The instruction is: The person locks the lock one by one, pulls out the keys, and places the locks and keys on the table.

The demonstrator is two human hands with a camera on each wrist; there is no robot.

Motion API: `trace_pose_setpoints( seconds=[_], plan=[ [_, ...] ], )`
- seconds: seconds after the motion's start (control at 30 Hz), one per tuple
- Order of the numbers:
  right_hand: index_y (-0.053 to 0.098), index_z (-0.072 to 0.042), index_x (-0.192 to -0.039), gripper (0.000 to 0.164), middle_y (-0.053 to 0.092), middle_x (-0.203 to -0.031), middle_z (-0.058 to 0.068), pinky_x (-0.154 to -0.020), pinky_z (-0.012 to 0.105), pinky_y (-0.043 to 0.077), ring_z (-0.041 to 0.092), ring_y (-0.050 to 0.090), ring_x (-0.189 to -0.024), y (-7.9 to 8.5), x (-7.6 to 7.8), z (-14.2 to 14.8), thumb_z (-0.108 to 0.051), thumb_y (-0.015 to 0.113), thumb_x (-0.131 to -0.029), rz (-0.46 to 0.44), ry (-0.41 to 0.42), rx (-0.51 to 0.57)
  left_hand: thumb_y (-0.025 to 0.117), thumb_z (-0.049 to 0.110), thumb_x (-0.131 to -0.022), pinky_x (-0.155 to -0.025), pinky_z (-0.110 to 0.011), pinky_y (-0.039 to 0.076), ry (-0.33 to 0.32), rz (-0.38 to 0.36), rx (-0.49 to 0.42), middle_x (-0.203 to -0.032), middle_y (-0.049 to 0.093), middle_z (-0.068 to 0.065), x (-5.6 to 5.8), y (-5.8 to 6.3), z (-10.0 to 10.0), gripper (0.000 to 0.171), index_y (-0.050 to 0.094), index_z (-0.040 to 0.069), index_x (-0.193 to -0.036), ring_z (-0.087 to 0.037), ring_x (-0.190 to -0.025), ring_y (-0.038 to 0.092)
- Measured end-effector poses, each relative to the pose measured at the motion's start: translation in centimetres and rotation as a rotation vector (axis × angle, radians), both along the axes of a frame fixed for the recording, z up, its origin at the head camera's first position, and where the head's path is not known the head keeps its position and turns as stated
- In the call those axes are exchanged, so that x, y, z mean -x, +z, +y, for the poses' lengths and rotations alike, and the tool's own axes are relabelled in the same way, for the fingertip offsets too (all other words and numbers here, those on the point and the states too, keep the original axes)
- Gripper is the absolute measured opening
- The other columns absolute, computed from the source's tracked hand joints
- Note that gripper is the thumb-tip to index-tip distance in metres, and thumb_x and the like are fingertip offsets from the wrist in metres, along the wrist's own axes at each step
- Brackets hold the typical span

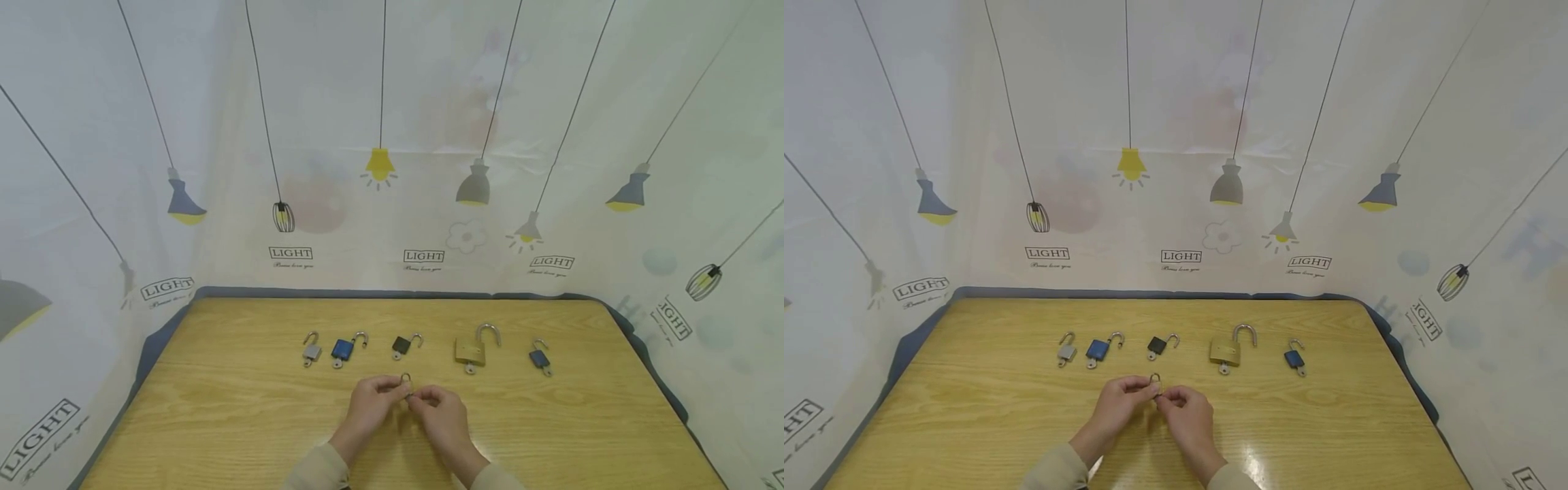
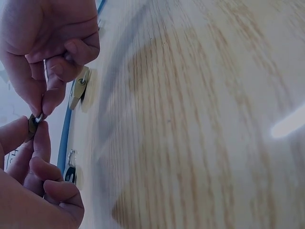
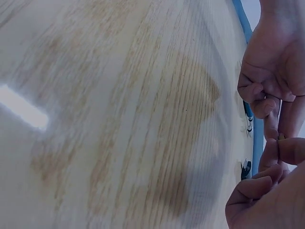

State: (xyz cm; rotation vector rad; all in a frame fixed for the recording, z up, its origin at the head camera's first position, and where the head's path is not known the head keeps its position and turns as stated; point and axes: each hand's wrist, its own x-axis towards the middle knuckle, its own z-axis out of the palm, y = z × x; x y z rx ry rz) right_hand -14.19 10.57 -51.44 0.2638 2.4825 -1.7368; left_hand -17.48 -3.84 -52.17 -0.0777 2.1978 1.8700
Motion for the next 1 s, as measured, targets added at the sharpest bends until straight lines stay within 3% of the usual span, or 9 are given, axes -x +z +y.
trace_pose_setpoints(
  seconds=[0.43, 1.0],
  plan=[
    [0.067, -0.010, -0.086, 0.012, 0.068, -0.078, 0.000, -0.070, 0.031, 0.043, 0.015, 0.058, -0.077, -0.59, 0.08, -0.64, -0.022, 0.068, -0.085, 0.020, -0.093, 0.019, 0.073, 0.033, -0.083, -0.087, -0.041, 0.049, 0.023, 0.006, 0.018, -0.105, 0.069, -0.005, -0.22, 0.28, 0.21, 0.032, 0.070, 0.009, -0.104, -0.017, -0.097, 0.060],
    [0.065, -0.008, -0.092, 0.016, 0.068, -0.086, 0.003, -0.074, 0.030, 0.042, 0.017, 0.056, -0.086, -0.23, -0.31, -0.77, -0.023, 0.067, -0.086, -0.036, -0.055, 0.085, 0.071, 0.031, -0.085, -0.090, -0.042, 0.049, 0.027, -0.036, 0.004, -0.107, 0.068, -0.005, -0.34, 0.21, 0.07, 0.032, 0.068, 0.008, -0.107, -0.018, -0.100, 0.060]
  ],
)
